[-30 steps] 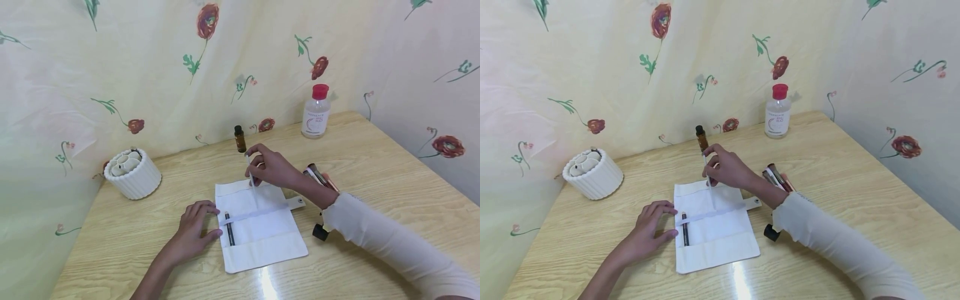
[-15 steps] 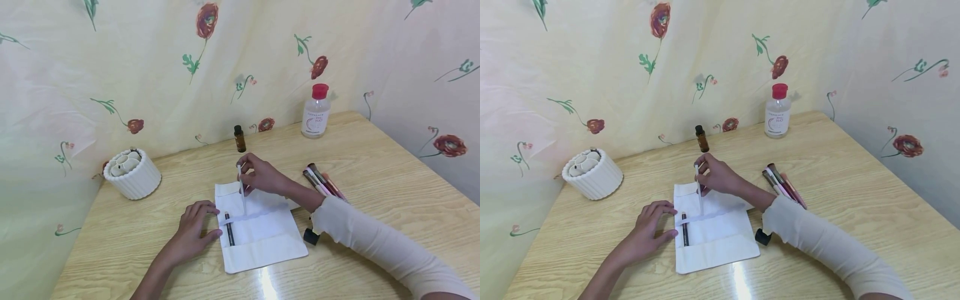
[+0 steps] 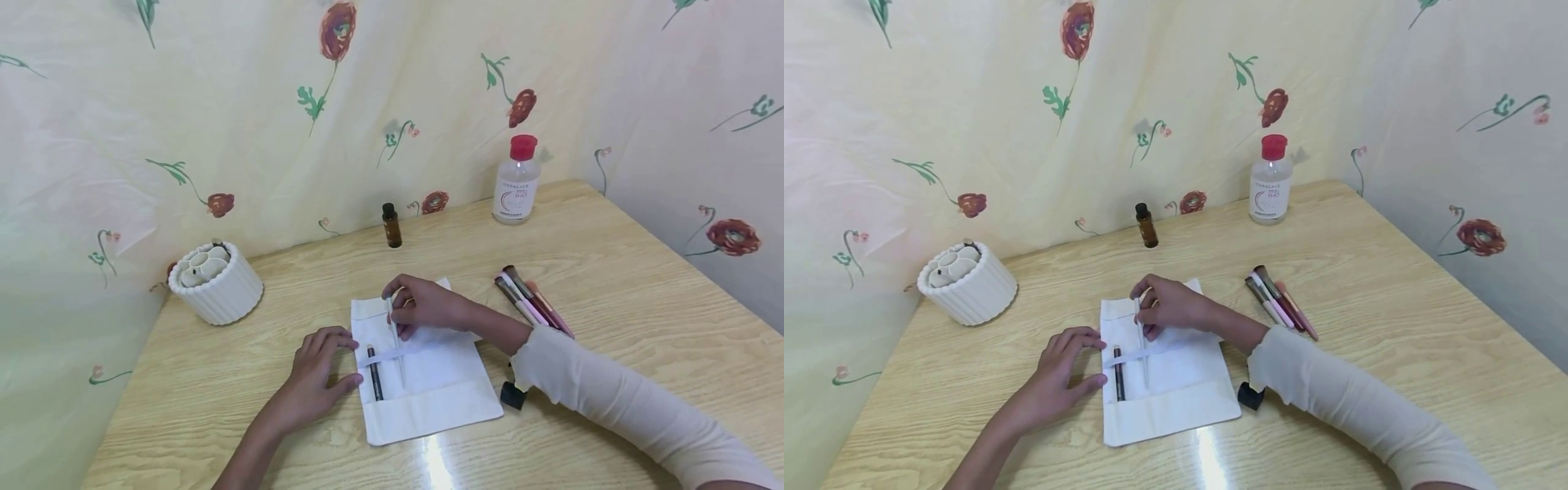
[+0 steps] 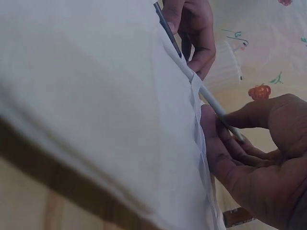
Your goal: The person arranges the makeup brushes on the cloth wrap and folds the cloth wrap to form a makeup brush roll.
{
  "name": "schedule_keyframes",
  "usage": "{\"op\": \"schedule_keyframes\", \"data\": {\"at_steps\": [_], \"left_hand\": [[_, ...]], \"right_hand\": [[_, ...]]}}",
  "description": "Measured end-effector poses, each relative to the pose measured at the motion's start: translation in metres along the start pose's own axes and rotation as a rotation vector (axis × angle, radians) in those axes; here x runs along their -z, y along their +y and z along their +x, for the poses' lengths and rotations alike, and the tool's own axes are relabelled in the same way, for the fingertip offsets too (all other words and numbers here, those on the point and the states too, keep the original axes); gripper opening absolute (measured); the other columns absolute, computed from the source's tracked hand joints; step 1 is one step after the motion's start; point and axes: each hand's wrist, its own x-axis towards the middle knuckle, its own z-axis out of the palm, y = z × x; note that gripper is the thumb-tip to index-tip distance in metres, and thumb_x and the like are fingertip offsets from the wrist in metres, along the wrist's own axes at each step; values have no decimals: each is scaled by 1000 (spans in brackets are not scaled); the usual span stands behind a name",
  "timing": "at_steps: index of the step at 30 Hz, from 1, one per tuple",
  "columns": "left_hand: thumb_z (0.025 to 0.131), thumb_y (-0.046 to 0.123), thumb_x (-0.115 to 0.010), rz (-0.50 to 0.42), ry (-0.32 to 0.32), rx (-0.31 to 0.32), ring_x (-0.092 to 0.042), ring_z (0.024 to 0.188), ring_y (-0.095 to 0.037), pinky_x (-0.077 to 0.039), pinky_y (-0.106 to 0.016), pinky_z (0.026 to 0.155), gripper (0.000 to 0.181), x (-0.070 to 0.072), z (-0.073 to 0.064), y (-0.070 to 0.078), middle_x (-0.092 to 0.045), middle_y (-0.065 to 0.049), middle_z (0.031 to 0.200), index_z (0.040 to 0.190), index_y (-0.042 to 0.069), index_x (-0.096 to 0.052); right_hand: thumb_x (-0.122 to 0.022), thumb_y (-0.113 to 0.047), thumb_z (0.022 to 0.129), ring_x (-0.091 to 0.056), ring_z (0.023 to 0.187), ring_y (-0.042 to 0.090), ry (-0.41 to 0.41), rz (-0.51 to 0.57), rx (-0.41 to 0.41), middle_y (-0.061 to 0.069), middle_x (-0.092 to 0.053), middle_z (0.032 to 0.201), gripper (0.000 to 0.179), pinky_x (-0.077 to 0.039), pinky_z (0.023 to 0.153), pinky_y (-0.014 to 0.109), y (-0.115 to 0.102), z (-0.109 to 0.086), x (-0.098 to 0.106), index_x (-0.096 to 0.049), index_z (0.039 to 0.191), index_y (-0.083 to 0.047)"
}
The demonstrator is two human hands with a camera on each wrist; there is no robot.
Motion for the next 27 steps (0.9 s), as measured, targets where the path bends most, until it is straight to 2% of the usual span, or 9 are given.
{"op": "schedule_keyframes", "data": {"at_steps": [5,10,13,17,20,23,25,27], "left_hand": [[91,32,-76,-26,-20,12,-29,137,-23,-19,-55,109,47,1,0,1,-40,-1,147,131,17,-54],[91,33,-75,-30,-24,13,-28,137,-23,-19,-54,109,47,1,-1,1,-40,-1,147,131,17,-54],[91,33,-75,-31,-22,10,-28,137,-23,-18,-55,109,48,1,-1,1,-40,0,147,131,17,-54],[91,32,-75,-34,-23,9,-28,137,-23,-18,-55,109,48,0,-1,0,-40,0,147,131,17,-54],[92,33,-75,-31,-25,6,-28,137,-23,-19,-55,109,48,0,-1,0,-40,0,147,131,17,-54],[92,33,-75,-22,-21,2,-29,137,-23,-20,-55,108,48,0,0,0,-40,-1,147,131,17,-54],[92,33,-75,-22,-19,2,-29,137,-23,-19,-55,108,48,1,0,0,-40,-2,147,131,16,-54],[92,33,-75,-26,-21,1,-28,137,-23,-19,-55,108,48,0,-1,1,-40,-2,147,131,16,-54]], "right_hand": [[-69,-12,95,-66,79,19,-58,-197,-17,6,-66,98,31,-55,71,33,1,-4,1,-58,124,-9],[-65,-22,100,-61,84,14,-120,-405,41,-4,-65,97,12,-51,74,32,1,-5,2,-69,111,-21],[-60,-24,102,-61,83,12,-148,-447,69,-8,-66,97,13,-50,74,32,0,-7,3,-72,109,-26],[-58,-24,104,-61,84,11,-153,-492,92,-10,-66,100,18,-50,74,31,-2,-10,4,-73,114,-25],[-58,-21,103,-60,87,9,-122,-582,152,-9,-65,104,22,-50,77,29,-4,-14,5,-73,119,-21],[-59,-18,103,-59,86,8,-41,-693,204,-7,-64,104,22,-50,75,28,-6,-20,8,-72,120,-15],[-61,-17,102,-58,82,9,29,-758,201,-5,-64,100,19,-50,72,28,-9,-25,12,-72,116,-12],[-62,-18,101,-56,77,10,96,-820,157,-6,-63,95,14,-49,68,28,-13,-31,19,-72,109,-13]]}}
